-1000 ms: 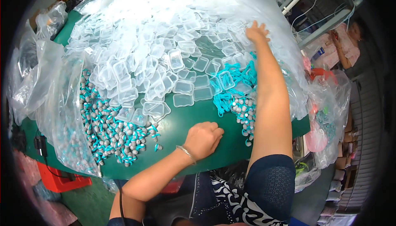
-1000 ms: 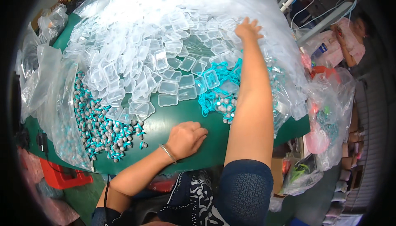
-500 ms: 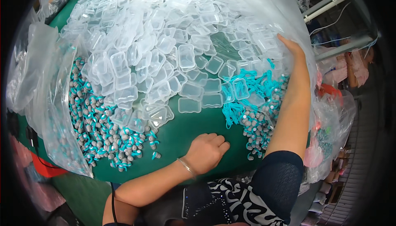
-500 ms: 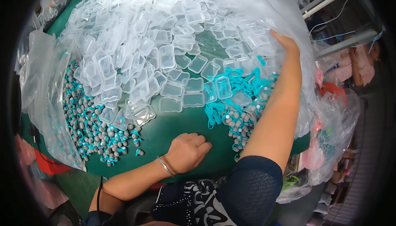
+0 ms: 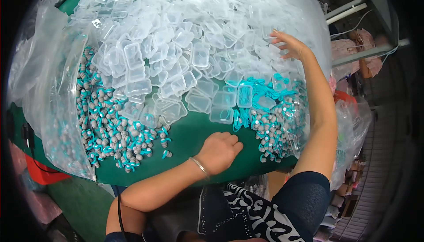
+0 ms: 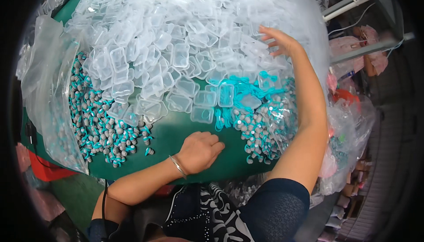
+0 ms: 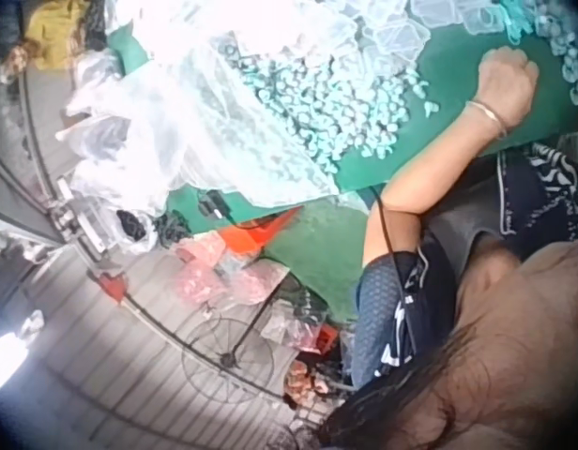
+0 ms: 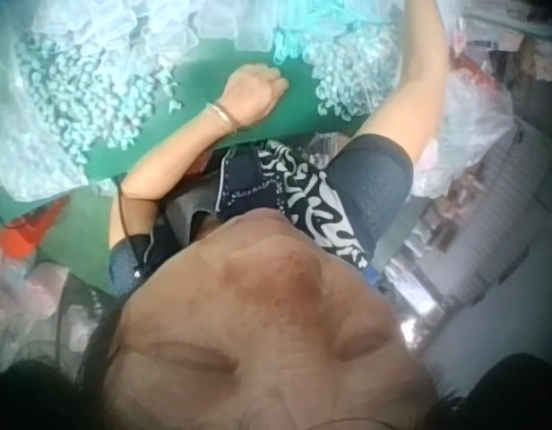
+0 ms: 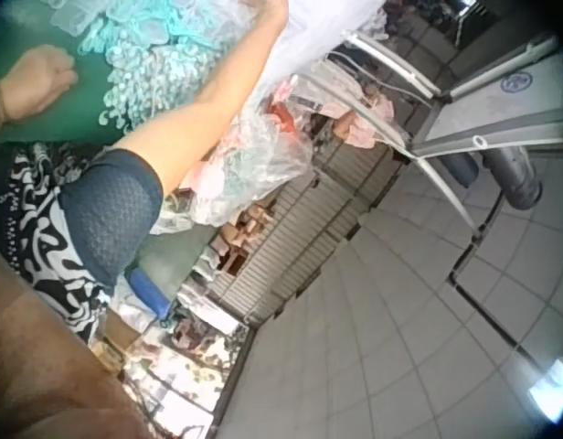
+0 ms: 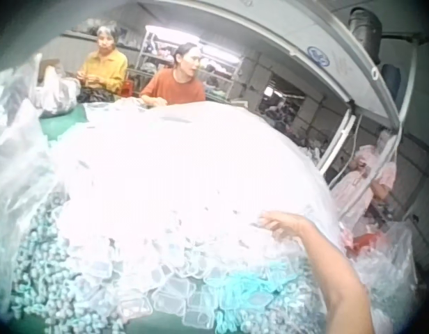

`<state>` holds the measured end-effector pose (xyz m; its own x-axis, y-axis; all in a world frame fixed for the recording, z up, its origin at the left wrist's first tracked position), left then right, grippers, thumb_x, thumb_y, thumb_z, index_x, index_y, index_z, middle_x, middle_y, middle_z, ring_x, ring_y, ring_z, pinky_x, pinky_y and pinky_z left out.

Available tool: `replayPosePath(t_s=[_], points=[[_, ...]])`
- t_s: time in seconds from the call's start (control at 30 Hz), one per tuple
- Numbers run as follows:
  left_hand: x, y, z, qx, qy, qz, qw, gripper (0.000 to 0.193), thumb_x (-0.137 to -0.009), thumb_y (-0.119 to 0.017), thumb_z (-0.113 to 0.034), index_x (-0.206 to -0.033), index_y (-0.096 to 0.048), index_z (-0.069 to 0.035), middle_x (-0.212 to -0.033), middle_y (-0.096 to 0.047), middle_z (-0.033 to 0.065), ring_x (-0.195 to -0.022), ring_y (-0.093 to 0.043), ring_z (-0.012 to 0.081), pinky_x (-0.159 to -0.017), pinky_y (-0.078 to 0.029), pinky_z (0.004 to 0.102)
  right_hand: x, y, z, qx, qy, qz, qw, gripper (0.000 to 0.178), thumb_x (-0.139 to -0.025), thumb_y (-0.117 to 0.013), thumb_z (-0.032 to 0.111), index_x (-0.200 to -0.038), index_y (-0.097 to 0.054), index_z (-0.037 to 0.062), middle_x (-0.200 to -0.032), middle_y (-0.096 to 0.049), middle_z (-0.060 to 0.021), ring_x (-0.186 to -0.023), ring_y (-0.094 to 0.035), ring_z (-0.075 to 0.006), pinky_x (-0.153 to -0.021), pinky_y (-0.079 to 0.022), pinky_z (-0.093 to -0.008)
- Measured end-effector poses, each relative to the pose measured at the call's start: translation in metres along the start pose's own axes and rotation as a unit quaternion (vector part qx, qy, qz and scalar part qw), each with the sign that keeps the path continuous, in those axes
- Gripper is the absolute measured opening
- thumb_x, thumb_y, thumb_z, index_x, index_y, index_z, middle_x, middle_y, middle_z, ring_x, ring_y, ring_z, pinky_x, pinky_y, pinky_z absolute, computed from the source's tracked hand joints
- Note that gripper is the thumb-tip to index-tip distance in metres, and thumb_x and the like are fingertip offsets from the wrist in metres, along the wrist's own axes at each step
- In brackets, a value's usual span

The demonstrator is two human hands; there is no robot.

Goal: Sorting and packaging small blue and white parts into plastic containers.

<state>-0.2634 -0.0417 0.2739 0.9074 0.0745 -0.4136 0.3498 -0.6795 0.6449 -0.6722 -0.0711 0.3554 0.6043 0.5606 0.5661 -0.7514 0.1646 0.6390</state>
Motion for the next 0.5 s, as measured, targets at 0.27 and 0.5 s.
replayPosePath(t_s=[0.27,0.5], points=[[0.005,0.001,-0.002,-0.007,0.006,0.03,1.0,0.018,-0.075,-0.064,-0.016,-0.092,-0.065,-0.011,-0.079,-0.055,0.0032,-0.075,-0.059,0.0228,-0.067,-0.048,0.0372,-0.087,0.073,-0.049,0.193,-0.014,-0.403,0.894,0.102,-0.069,-0.063,0.078,-0.151,-0.04,0.0225,-0.159,-0.025,-0.0217,-0.145,-0.021,-0.0462,-0.116,-0.023,-0.0564],[0.007,-0.004,-0.003,-0.016,0.008,0.022,1.0,0.02,-0.074,-0.064,-0.017,-0.093,-0.065,-0.011,-0.081,-0.056,0.003,-0.078,-0.06,0.0217,-0.069,-0.048,0.0358,-0.104,0.074,-0.066,0.223,0.014,-0.235,0.946,0.1,-0.074,-0.06,0.076,-0.154,-0.034,0.0224,-0.162,-0.018,-0.0197,-0.149,-0.016,-0.0404,-0.119,-0.017,-0.0533]])
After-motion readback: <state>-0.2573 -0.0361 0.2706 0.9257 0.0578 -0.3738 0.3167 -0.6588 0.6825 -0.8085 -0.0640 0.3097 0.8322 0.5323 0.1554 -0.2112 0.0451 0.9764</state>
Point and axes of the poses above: each hand's wrist, its own x-axis away from the middle knuckle, its own y-axis out of the back of the hand, z = x × y, the point moved 3 cm from there along -x, towards the middle knuckle
